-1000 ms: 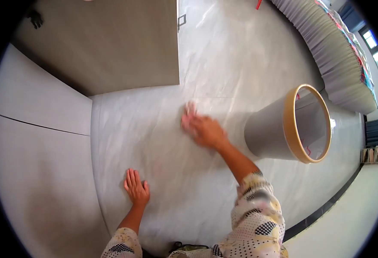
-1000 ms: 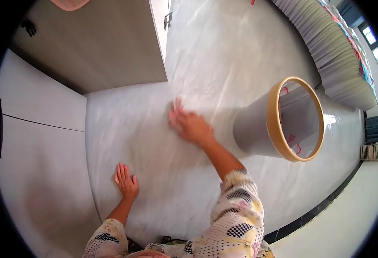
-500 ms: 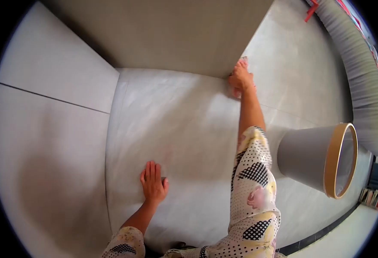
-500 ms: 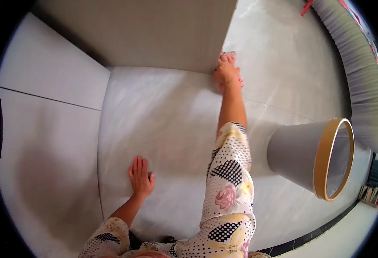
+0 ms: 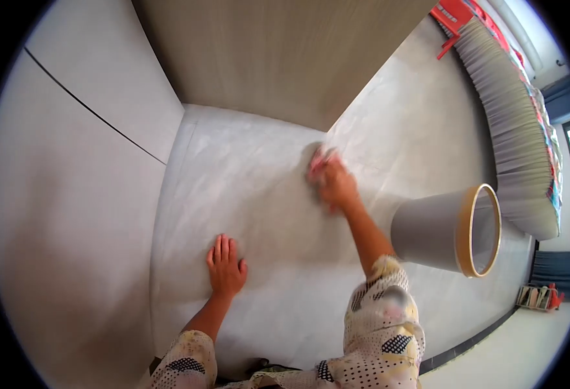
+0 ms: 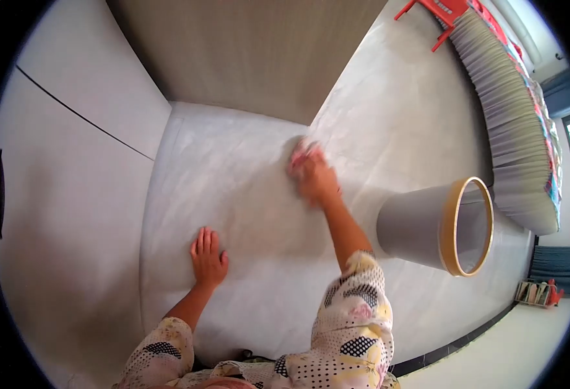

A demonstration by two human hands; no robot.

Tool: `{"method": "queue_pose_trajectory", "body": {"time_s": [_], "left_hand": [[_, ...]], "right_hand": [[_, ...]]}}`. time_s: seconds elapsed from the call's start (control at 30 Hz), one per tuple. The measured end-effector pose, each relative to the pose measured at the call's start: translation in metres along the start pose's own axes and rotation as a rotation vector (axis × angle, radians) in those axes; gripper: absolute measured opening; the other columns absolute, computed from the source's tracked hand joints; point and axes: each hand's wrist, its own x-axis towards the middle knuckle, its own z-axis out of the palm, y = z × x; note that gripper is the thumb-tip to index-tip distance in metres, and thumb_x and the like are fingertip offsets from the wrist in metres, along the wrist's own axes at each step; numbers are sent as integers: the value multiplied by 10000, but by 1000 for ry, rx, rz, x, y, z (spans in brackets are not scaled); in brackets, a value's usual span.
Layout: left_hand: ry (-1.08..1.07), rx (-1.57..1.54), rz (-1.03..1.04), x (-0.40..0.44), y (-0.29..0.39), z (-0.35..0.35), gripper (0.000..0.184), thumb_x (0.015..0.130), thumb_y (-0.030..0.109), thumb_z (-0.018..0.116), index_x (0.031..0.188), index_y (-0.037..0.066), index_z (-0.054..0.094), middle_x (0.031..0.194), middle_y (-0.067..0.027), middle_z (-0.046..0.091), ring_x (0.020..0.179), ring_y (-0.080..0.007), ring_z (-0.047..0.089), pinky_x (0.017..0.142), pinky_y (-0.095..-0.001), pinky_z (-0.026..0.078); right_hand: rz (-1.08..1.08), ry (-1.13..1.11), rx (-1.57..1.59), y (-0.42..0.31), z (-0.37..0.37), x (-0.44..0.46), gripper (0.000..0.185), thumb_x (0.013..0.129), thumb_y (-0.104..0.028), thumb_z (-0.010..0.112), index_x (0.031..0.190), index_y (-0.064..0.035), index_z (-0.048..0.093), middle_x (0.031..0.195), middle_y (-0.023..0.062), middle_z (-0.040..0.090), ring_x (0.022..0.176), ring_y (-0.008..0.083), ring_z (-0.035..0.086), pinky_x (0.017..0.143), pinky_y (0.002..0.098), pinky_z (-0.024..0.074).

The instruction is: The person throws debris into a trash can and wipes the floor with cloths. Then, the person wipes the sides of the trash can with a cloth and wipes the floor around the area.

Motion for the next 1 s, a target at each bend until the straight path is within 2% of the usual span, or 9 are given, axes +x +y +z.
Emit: {"method": "queue_pose_trajectory", "body": {"time_s": [0.1, 0.3, 0.37, 0.47, 0.57, 0.7, 0.77, 0.87, 1.0], "left_hand": [[11, 18, 8, -1, -1, -2, 640, 833, 264, 612, 1377, -7, 413, 1485, -186, 362, 1403, -305, 304, 1101, -477, 252], [38, -2, 7, -3, -1, -2, 636, 833, 258, 613, 1377, -5, 415, 1483, -187, 365, 1401, -309, 310, 1099, -478, 254], [24, -8, 12, -1, -2, -1, 632, 832, 252, 614, 1374, -6, 416, 1480, -190, 369, 1402, -308, 309, 1098, -477, 254], [-12, -22, 0, -2, -2, -3, 626, 830, 246, 618, 1369, -6, 420, 1473, -194, 376, 1400, -309, 311, 1098, -479, 253], [-14, -8, -6, 2, -1, -4, 634, 817, 225, 628, 1364, -15, 414, 1477, -208, 355, 1403, -319, 295, 1103, -482, 245], [-74, 8, -46, 1, 2, -4, 632, 829, 250, 624, 1371, 4, 414, 1474, -187, 370, 1398, -309, 307, 1104, -482, 245], [-42, -1, -33, 2, 1, -5, 637, 827, 251, 626, 1374, 5, 410, 1479, -183, 365, 1401, -306, 302, 1106, -478, 246], [1, -7, -13, -2, 2, -4, 641, 825, 251, 628, 1376, 5, 411, 1484, -181, 361, 1403, -304, 301, 1106, -475, 249], [1, 6, -15, -1, 0, -1, 640, 825, 256, 624, 1375, 3, 417, 1488, -184, 358, 1407, -307, 296, 1103, -477, 252]], "right_hand": [[-219, -306, 95, -44, -36, -49, 425, 659, -197, 700, 1083, -182, 670, 1199, 103, 627, 1185, 305, 540, 993, 401, 447], [-248, 115, 92, -63, -76, 0, 522, 642, -141, 705, 1153, -227, 648, 1177, 62, 641, 1152, 307, 550, 977, 399, 451], [62, 105, 4, -49, -57, 39, 565, 708, -166, 659, 1263, -220, 569, 1341, 36, 534, 1254, 289, 473, 1004, 430, 419], [320, 148, -106, -28, -4, 77, 397, 829, -180, 550, 1222, -230, 579, 1291, 17, 556, 1246, 290, 472, 927, 506, 442], [339, 186, -114, -23, 9, 81, 347, 889, -250, 512, 1222, -197, 595, 1312, 26, 539, 1256, 276, 463, 935, 516, 432], [256, -115, -131, -19, -25, 56, 479, 741, -219, 639, 1216, -169, 613, 1252, 98, 569, 1228, 293, 502, 922, 453, 480], [207, -292, -155, -33, -45, 16, 395, 917, -427, 479, 1182, -194, 657, 1206, 177, 585, 1130, 331, 565, 877, 465, 493], [53, -740, 2, -48, -74, -37, 497, 665, -273, 717, 1121, -81, 666, 1119, 197, 636, 1084, 349, 591, 921, 432, 472], [235, -515, 338, -32, -95, -55, 451, 727, -205, 626, 1153, -63, 662, 1073, 178, 676, 992, 301, 639, 846, 390, 500]]}}
